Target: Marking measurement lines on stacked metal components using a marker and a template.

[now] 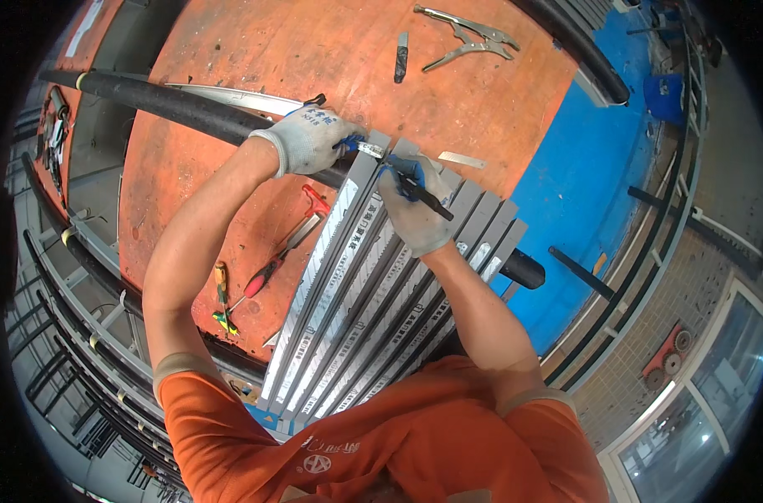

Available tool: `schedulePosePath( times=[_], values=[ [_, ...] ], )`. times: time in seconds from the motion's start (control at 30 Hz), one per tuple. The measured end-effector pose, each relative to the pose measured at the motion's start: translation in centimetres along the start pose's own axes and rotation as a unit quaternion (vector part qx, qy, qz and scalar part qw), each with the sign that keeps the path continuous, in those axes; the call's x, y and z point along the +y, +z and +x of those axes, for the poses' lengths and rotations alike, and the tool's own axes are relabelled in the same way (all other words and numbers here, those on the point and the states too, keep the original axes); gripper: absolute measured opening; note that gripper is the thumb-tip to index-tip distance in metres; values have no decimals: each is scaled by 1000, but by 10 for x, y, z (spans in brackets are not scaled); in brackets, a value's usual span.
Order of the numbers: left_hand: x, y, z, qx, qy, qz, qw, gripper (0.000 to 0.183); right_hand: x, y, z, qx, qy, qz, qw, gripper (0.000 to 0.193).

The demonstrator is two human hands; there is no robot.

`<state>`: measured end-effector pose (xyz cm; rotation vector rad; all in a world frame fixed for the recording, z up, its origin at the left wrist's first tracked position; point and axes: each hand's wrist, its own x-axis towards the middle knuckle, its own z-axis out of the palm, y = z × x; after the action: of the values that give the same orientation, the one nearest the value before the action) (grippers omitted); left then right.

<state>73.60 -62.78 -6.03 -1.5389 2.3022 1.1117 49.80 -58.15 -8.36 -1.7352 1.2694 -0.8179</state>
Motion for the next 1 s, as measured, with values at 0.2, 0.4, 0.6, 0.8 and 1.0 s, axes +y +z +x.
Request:
schedulePosePath(
  times=[0.2, 0.4, 0.6, 0.8, 1.0],
  values=[
    [10, -5, -5, 34, 0, -31, 999, 33, 8, -30, -9, 49, 92, 138, 985, 13],
    [39, -3, 0, 35, 59, 7, 998, 32, 2, -49, -17, 36, 101, 98, 989, 17],
    [45, -8, 9, 13, 49, 35, 998, 34, 11, -49, 17, -25, -169, -89, 981, 22],
    [19, -8, 3, 42, 29, 40, 998, 33, 23, -44, 22, -37, -164, -83, 982, 24],
    [5, 2, 5, 49, 16, 34, 998, 33, 30, -36, 18, -29, -156, -74, 984, 22]
  ],
)
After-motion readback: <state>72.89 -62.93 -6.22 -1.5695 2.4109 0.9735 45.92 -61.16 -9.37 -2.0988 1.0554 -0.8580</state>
